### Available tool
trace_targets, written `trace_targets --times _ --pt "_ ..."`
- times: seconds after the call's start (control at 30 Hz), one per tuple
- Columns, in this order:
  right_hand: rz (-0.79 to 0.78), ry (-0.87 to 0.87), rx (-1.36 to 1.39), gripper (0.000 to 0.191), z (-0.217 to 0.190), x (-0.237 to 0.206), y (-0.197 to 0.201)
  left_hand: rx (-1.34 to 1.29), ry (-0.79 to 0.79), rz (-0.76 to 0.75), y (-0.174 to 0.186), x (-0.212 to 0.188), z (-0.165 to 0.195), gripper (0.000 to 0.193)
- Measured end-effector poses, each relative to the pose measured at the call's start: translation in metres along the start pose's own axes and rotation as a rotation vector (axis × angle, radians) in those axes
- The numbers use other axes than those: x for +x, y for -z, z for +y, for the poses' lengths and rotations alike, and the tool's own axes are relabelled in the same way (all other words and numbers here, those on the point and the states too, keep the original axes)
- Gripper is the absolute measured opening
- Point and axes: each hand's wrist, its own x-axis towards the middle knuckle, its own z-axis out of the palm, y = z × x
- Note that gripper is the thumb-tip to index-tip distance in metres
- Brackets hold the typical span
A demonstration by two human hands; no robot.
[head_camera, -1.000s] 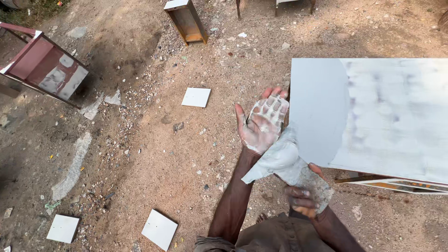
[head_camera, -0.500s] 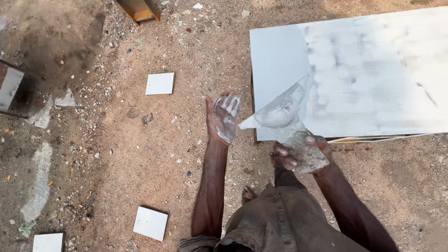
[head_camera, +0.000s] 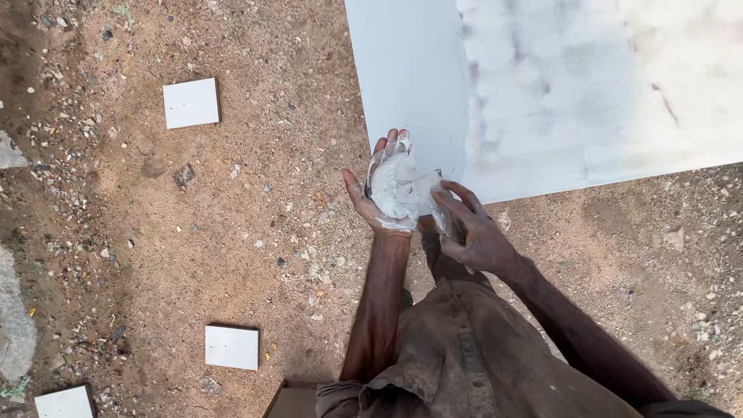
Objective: The person scoops white plaster from a basin using a trowel, walks to a large white board, and spreads the plaster evenly across its surface. The person repeatedly transfers plaster from the hand to the trowel and smooths the board.
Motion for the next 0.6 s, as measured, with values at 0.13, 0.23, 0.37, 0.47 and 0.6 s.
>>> trace_targets --times 0.13,0.23,0.37,0.47,0.6 --pt "-0.056 -0.399 0.111 0.087 0.027 0.021 0.033 0.218 0.087 -0.167 -0.019 0.034 0.006 0.095" --pt "0.026 -0.392 0.702 0.085 0.031 0.03 0.041 0.511 0.228 -0.193 -0.017 0.062 -0.005 0.101" --pt "-0.063 -0.286 0.762 0.076 0.037 0.031 0.031 0.76 0.491 0.044 -0.012 0.098 -0.024 0.12" --pt "-0.169 0.195 0.336 0.084 0.062 0.033 0.034 0.394 0.544 -0.025 -0.016 0.126 -0.027 0.124" --pt "-0.11 -0.498 1.084 0.074 0.106 0.059 0.07 0.181 0.355 -0.044 -0.017 0.145 -0.007 0.105"
